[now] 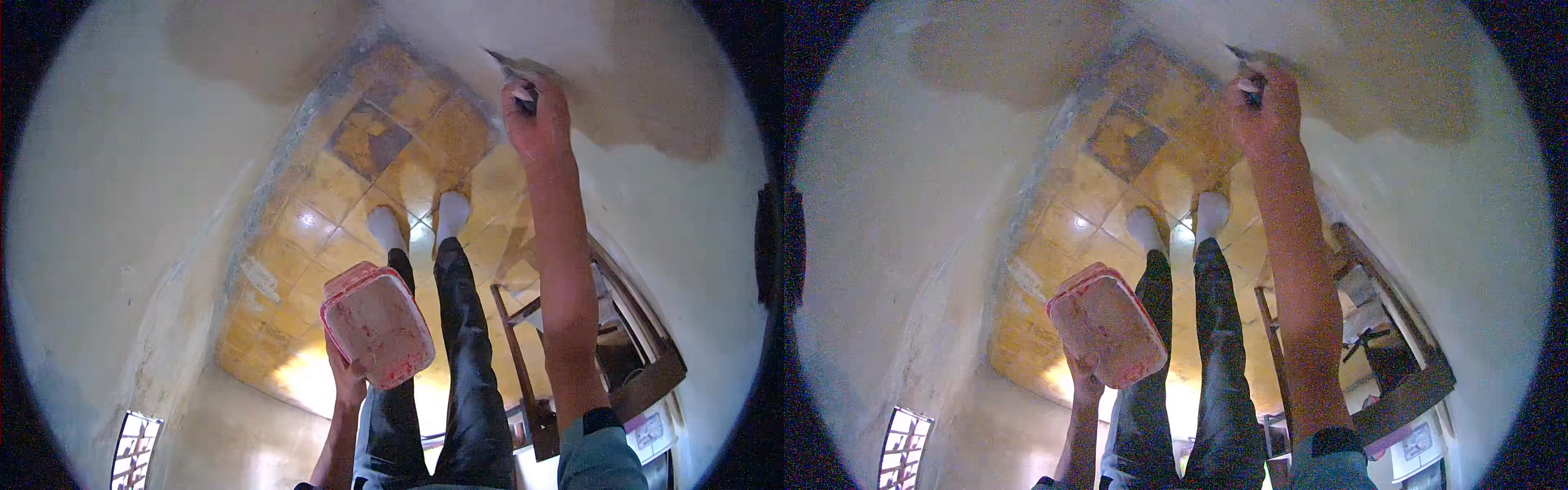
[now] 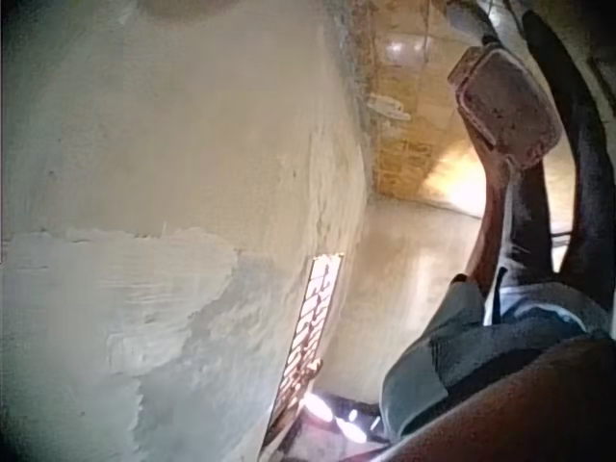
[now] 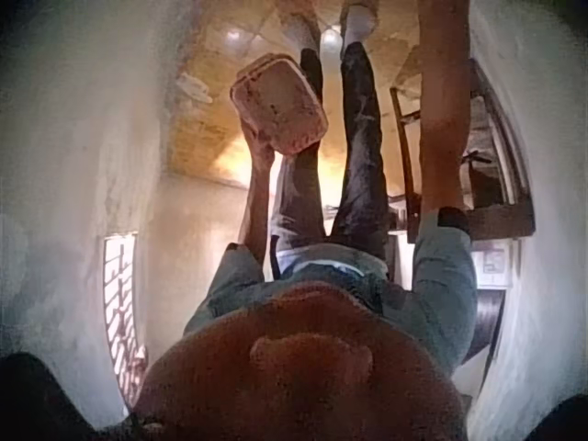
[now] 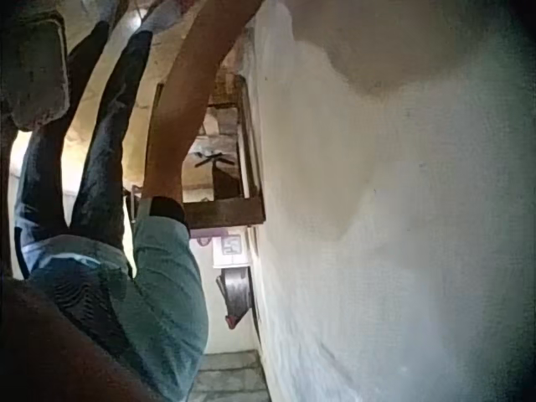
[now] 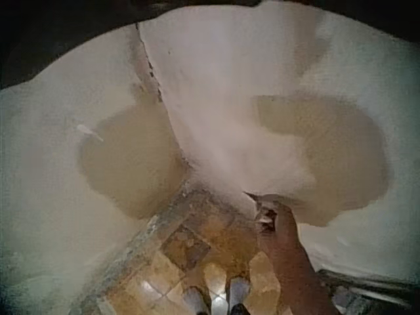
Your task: The person applies plaster to a wall corner using a putty knife.
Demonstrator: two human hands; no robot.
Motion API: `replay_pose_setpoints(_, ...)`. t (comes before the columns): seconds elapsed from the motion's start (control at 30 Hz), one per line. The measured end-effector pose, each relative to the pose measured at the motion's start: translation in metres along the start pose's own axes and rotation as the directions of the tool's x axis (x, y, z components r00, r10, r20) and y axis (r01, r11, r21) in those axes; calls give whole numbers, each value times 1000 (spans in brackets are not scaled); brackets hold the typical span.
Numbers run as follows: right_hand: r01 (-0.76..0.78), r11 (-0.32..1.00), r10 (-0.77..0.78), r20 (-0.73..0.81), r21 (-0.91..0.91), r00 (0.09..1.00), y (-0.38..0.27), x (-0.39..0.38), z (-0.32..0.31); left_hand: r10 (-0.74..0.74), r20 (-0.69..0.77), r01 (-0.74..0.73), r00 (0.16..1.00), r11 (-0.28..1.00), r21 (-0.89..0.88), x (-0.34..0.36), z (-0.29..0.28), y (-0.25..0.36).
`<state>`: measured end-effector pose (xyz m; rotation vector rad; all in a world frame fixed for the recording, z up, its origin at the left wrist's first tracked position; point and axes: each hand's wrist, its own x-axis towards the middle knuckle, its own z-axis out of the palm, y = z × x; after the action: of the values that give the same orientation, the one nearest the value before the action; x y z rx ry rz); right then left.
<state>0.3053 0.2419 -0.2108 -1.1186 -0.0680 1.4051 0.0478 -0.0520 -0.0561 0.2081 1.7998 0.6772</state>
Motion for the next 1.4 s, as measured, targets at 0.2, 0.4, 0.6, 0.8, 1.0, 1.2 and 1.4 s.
replay_pose_setpoints(0.2, -97, 952, 107, -18, 291, 994, -35, -13, 28, -4, 12, 5, 1000, 997, -74, 0, -1, 2)
replay_pose_setpoints(0.4, -15, 999, 10, 108, 45, 994, -48, -34, 25, 31, 27, -28, 999, 992, -124, 1, 0, 7)
replay_pose_setpoints(0.6, -186, 941, 210, -56, 282, 976, -42, -89, 40, -6, 19, 8, 1000, 993, -117, 1, -6, 13)
replay_pose_setpoints(0.8, -285, 928, 305, -49, 239, 951, 2, -72, 6, -10, 9, 11, 1000, 989, -145, 2, -3, 18)
replay_pose_setpoints(1.0, -274, 922, 299, -55, 274, 953, 28, -18, 3, -15, 3, 15, 1000, 992, -128, 4, -5, 11)
replay_pose_setpoints(1.2, -173, 926, 231, -142, 337, 962, 25, -39, 26, -37, 1, 37, 999, 997, -73, -1, -2, 19)
replay_pose_setpoints(1.4, -150, 930, 171, -33, 337, 985, 15, -102, 38, -1, -11, 0, 1000, 992, -123, -1, -7, 17)
